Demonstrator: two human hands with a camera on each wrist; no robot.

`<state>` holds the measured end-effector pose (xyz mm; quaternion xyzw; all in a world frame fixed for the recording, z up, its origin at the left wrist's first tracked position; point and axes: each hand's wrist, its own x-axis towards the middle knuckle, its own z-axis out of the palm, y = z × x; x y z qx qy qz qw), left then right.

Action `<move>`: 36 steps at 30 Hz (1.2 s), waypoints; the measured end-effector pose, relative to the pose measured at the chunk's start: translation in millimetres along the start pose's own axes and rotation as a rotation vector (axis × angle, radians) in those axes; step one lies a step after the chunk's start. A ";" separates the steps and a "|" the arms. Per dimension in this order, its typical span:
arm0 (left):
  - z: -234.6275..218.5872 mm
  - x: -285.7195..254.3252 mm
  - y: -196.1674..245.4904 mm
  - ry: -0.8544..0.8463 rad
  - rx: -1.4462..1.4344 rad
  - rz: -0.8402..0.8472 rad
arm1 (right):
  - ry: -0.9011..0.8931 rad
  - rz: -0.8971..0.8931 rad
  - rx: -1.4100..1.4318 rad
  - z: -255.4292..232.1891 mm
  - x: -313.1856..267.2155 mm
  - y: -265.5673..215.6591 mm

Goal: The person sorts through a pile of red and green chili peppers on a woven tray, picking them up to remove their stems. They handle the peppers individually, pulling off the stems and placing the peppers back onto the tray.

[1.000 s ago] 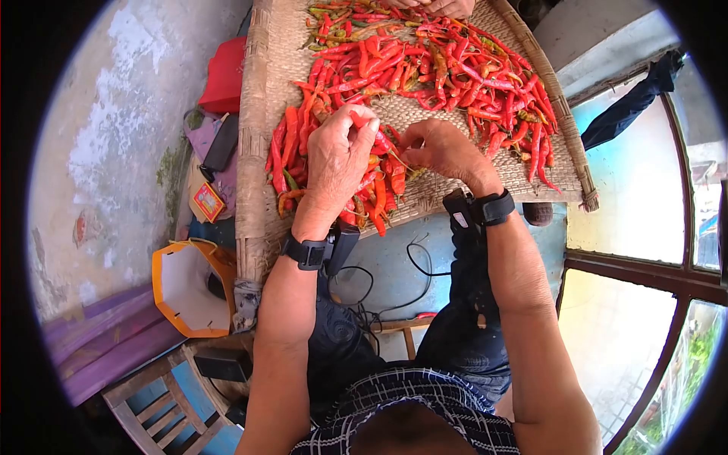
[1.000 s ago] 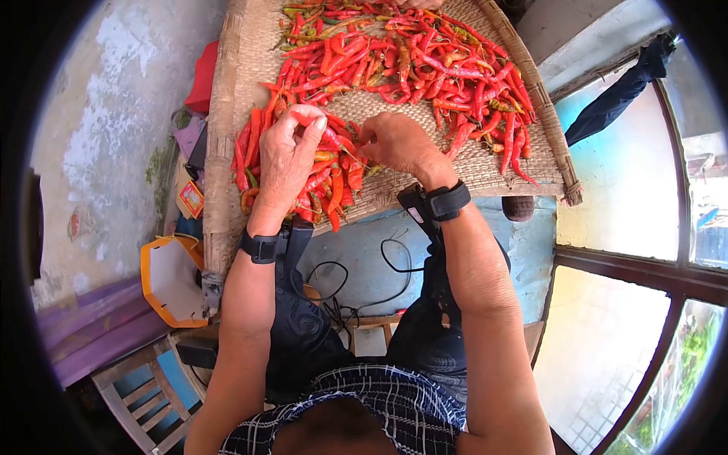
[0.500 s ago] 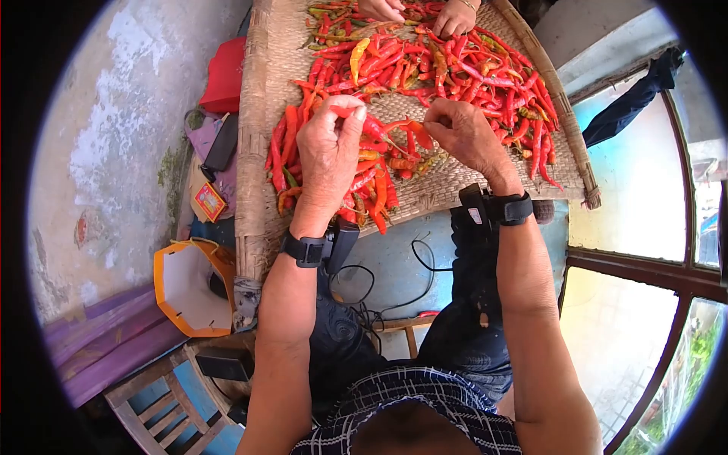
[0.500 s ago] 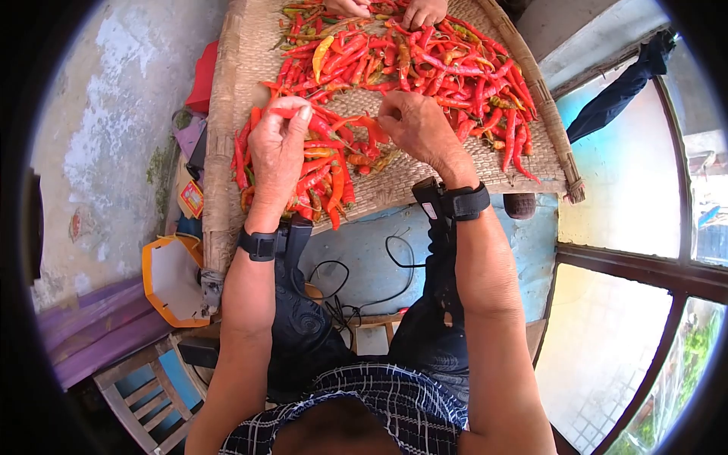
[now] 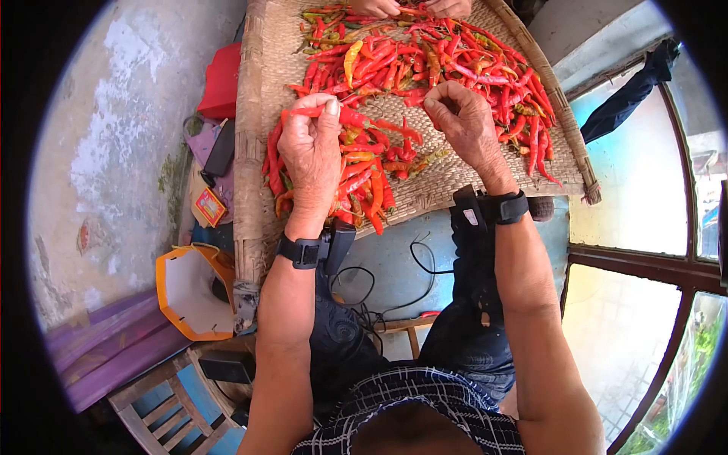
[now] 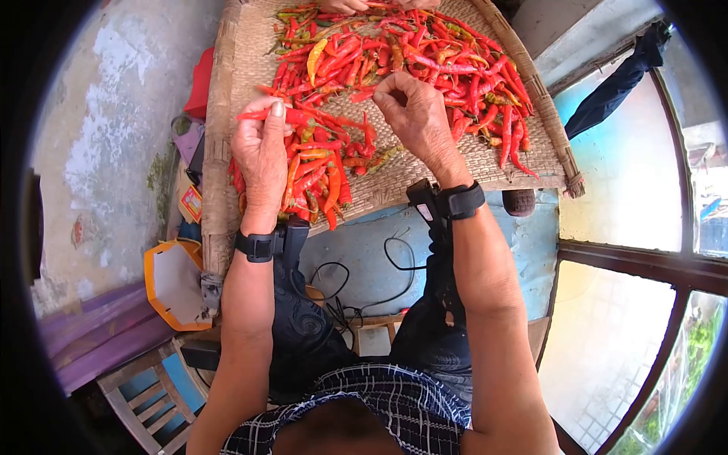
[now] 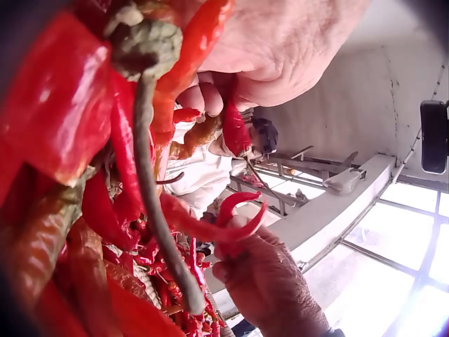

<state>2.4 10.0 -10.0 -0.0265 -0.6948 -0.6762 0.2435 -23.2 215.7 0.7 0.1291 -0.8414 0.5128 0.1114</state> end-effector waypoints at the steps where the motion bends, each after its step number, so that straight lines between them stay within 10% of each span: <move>1: 0.0 -0.2 0.5 -0.003 0.032 -0.005 | -0.062 0.092 0.062 -1.4 2.1 7.0; 5: 0.4 0.6 0.4 -0.014 0.059 0.007 | -0.020 0.119 0.292 -12.7 7.8 13.5; 11: -3.1 0.6 -4.5 -0.086 0.072 -0.015 | 0.680 0.511 1.148 -35.0 26.4 35.1; 13: -1.1 0.9 -4.1 -0.075 0.064 -0.013 | 0.603 0.525 1.078 -29.7 21.1 38.6; 15: 0.9 0.6 -3.5 -0.063 0.056 -0.012 | 0.066 0.403 0.515 -17.4 8.4 36.4; 17: 1.6 0.1 -2.1 -0.066 0.044 -0.003 | -0.097 0.012 -0.084 5.2 0.2 42.6; 21: 2.7 -1.0 -1.4 -0.061 0.028 -0.031 | -0.386 0.039 -0.517 27.9 -9.1 38.5; 26: 2.2 -1.4 0.9 -0.103 0.057 -0.016 | -0.353 -0.013 -0.589 27.7 -3.7 29.6; 31: 0.4 -2.1 -0.1 -0.118 0.063 -0.010 | -0.190 0.059 -0.058 -0.4 11.2 27.0; 36: -0.5 -3.5 1.1 -0.175 0.105 -0.039 | 0.492 0.383 1.091 -31.3 24.1 26.1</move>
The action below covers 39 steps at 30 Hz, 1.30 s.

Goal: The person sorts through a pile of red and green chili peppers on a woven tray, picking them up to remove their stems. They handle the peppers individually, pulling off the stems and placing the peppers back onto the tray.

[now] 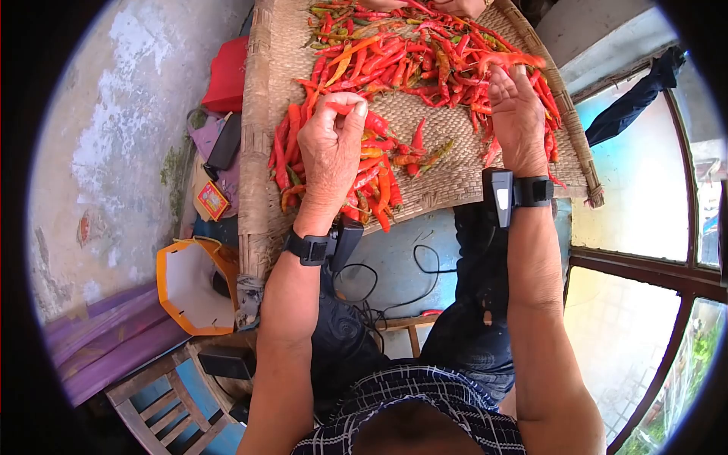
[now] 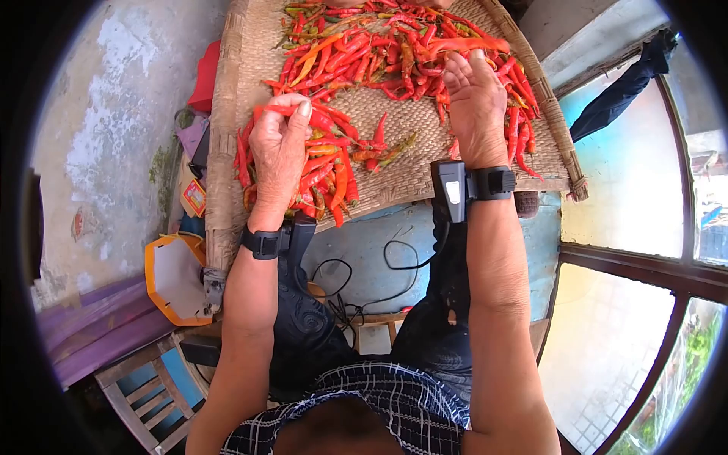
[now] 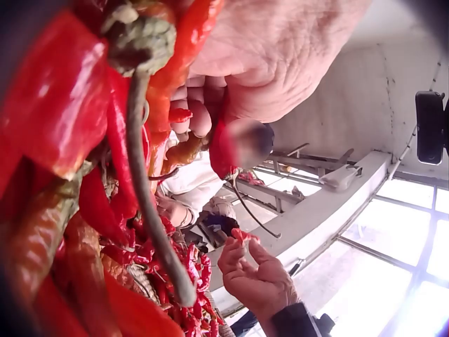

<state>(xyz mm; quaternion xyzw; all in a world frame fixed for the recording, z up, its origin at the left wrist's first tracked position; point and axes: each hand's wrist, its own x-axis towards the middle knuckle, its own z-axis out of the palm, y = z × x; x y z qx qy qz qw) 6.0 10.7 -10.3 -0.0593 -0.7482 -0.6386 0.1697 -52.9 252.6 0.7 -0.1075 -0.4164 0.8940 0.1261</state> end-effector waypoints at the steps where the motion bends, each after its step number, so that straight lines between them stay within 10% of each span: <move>1: 0.3 -0.3 -0.9 -0.017 0.015 0.000 | 0.074 0.029 0.039 0.2 -2.2 -2.8; 6: 7.1 0.2 3.8 -0.006 0.070 0.052 | -0.569 0.073 -0.818 23.1 -48.7 15.8; 11: 7.2 -0.7 1.4 -0.087 0.011 0.028 | -0.865 -0.143 -0.963 47.0 -78.3 39.5; 31: 7.8 -4.3 5.2 -0.397 0.160 -0.002 | -0.610 0.137 -0.471 32.3 -64.8 35.2; 39: 5.7 -1.6 0.3 -0.159 0.156 -0.056 | -0.566 0.174 -0.945 21.7 -49.3 25.8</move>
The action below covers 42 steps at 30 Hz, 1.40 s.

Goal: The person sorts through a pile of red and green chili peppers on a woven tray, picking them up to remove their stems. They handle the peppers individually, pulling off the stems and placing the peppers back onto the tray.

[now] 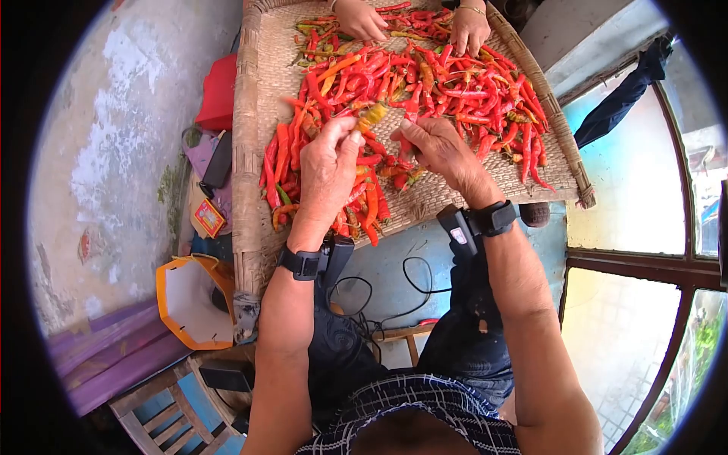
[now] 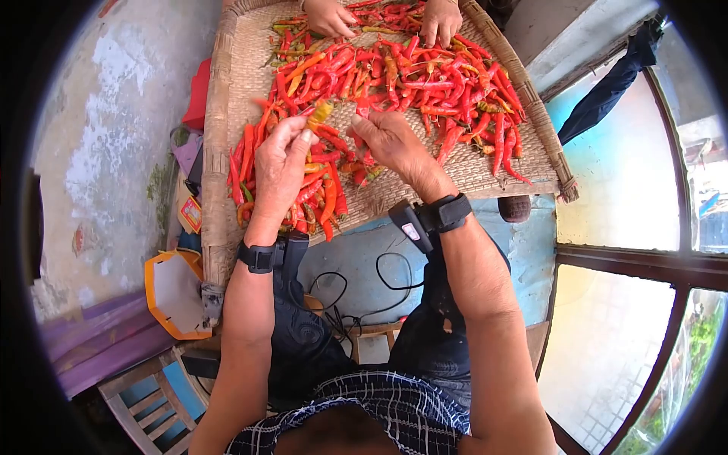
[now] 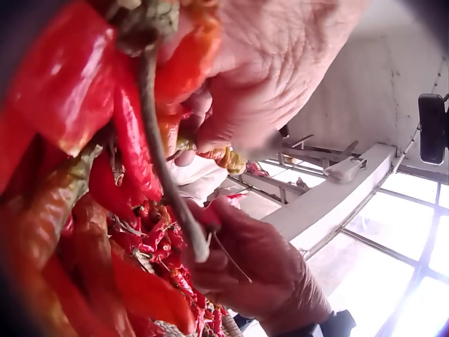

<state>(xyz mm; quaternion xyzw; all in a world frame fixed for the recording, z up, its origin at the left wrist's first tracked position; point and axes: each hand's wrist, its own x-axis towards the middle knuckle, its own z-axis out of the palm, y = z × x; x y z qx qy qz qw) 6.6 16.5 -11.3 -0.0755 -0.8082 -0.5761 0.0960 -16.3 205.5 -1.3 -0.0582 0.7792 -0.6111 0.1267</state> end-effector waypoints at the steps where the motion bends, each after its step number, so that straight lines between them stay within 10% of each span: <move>1: -2.0 0.5 3.6 0.005 0.007 -0.017 | -0.083 0.072 -0.086 -5.7 1.0 -2.7; 8: -1.3 1.4 -3.1 0.040 -0.094 -0.041 | 0.540 -0.253 0.868 -56.0 26.5 -11.9; 14: -0.7 2.3 -5.9 0.018 -0.064 -0.030 | -0.064 -0.223 -0.436 -29.9 15.2 34.8; 19: -0.9 1.7 -3.7 0.018 -0.058 -0.016 | -0.176 -0.366 -0.788 -3.8 -5.9 24.7; 42: -0.2 0.7 -3.0 -0.014 0.000 0.013 | -0.412 -0.206 -0.694 -7.8 -6.0 13.8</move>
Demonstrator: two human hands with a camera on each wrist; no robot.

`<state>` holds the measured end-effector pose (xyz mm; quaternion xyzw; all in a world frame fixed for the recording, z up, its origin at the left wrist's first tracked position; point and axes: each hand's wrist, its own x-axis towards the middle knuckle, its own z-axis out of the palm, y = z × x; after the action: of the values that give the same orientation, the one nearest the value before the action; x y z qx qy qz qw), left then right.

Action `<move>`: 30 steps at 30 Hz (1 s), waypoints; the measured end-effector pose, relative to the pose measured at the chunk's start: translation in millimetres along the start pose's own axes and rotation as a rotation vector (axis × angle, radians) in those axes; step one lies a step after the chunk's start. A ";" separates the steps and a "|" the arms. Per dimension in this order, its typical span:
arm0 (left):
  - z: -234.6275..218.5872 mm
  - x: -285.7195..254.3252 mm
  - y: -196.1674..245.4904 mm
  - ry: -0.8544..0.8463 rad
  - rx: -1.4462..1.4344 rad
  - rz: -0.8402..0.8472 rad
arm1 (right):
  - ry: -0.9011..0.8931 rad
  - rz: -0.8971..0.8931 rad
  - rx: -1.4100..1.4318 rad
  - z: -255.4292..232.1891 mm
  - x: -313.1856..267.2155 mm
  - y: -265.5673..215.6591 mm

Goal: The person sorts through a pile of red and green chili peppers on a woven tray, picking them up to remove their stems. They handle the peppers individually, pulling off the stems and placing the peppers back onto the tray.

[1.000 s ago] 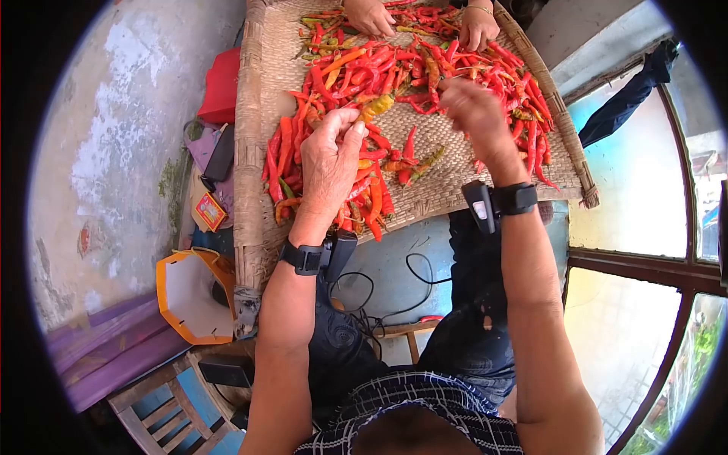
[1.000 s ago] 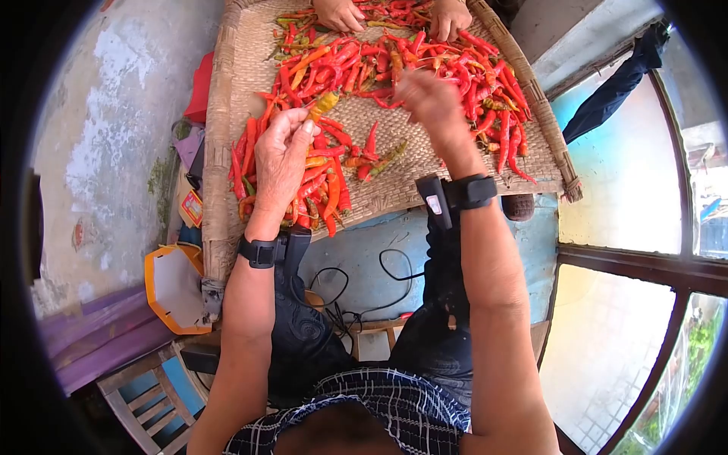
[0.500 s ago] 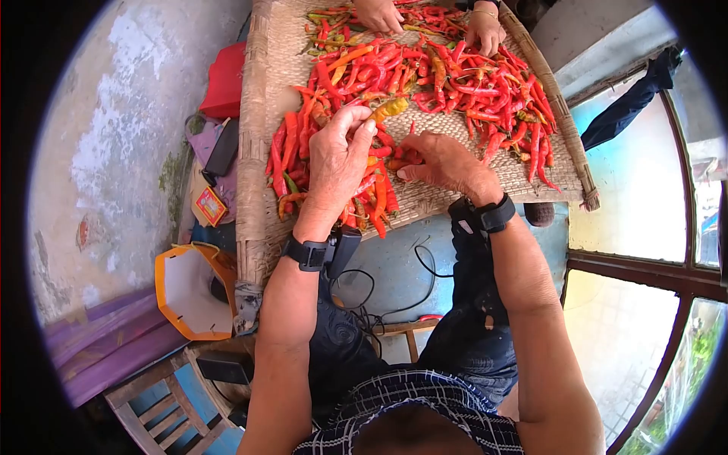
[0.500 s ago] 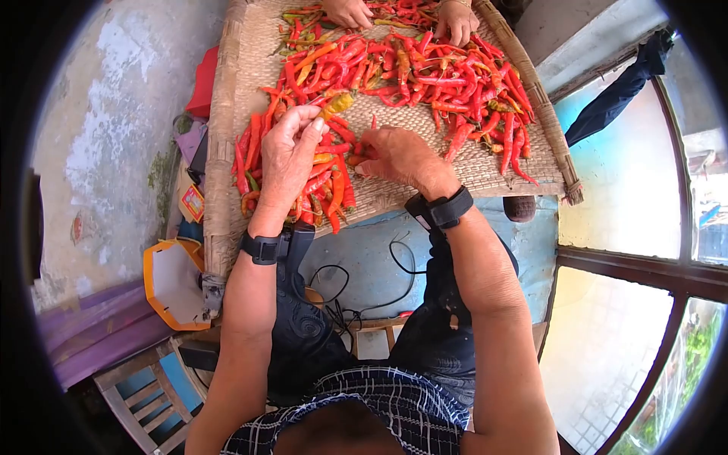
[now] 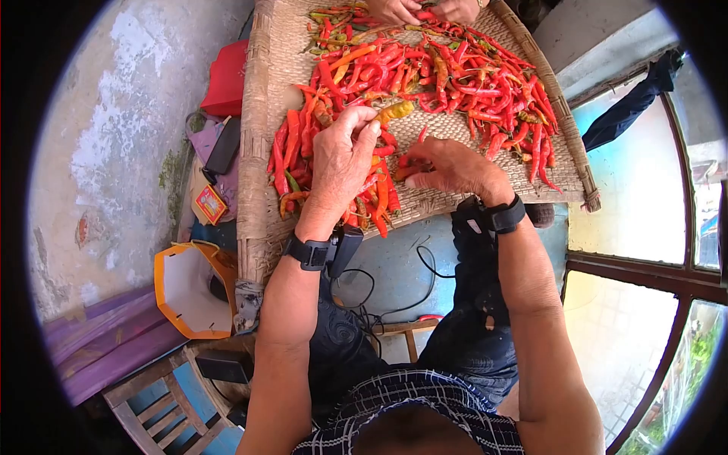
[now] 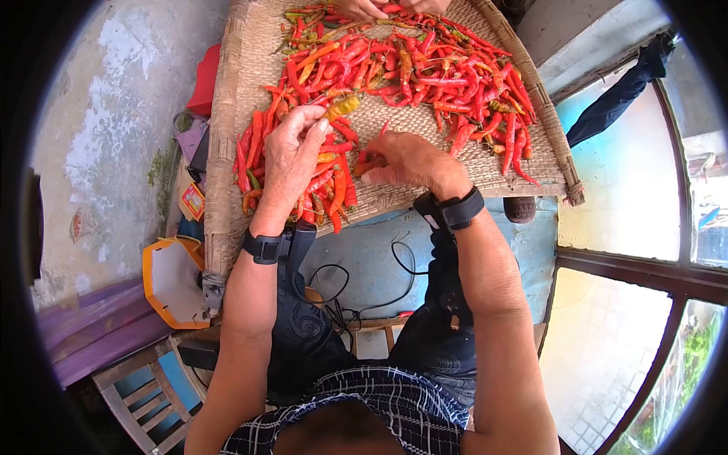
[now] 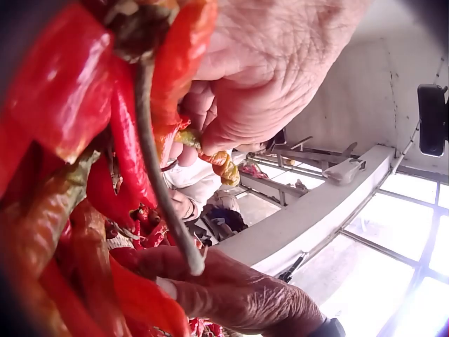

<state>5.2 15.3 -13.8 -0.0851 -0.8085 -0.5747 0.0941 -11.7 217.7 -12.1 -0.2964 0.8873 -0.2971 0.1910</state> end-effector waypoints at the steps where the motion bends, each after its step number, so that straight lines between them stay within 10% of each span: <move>1: 0.3 0.0 -0.6 -0.004 0.007 0.006 | -0.021 -0.073 0.056 -0.4 -1.7 0.3; 17: 0.6 0.9 -0.3 0.009 -0.237 -0.053 | 0.011 -0.008 -0.090 6.2 2.0 6.8; 22: -2.6 3.4 -1.0 -0.118 -0.611 -0.211 | 0.187 0.192 0.612 -24.0 -5.4 0.5; 30: 2.6 1.1 13.6 -0.251 -0.466 -0.089 | 0.316 0.072 0.835 -4.6 22.6 -38.7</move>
<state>7.4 22.2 -1.9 -0.1396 -0.6626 -0.7338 -0.0546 -15.0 180.0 12.5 -0.1138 0.7192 -0.6649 0.1665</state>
